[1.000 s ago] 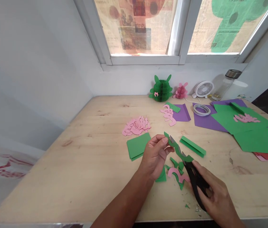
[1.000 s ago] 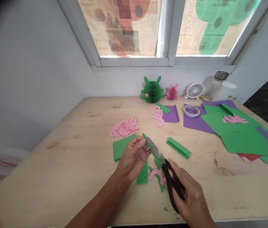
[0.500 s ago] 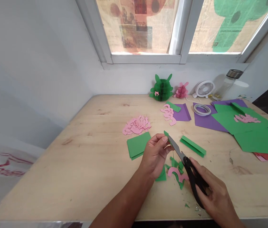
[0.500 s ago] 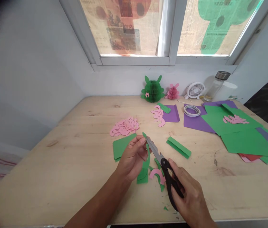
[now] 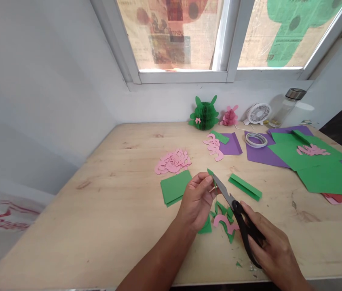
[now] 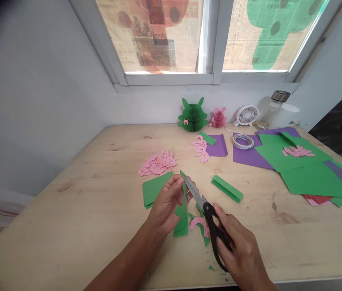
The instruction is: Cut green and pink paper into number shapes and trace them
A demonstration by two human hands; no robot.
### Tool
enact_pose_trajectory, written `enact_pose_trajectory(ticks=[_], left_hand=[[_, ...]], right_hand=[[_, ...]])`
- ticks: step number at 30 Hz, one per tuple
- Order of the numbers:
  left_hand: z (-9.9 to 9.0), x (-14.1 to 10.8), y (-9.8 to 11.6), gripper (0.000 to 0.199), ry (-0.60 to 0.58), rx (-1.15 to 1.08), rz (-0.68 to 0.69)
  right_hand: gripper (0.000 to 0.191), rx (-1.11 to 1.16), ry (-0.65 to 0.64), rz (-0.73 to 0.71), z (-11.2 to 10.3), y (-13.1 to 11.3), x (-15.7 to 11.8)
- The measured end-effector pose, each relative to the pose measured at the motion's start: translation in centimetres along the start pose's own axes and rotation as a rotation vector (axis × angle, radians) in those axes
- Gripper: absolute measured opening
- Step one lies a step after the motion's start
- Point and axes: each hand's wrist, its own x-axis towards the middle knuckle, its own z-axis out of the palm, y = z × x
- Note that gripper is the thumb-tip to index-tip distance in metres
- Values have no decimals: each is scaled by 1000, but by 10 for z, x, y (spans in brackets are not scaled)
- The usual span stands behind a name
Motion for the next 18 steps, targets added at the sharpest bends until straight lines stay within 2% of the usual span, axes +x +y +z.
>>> enact_pose_trajectory(ticks=[18], left_hand=[[2,-1,-1,29,42,-46,-20]], right_hand=[[60,-48,10,-22,4,1,-5]])
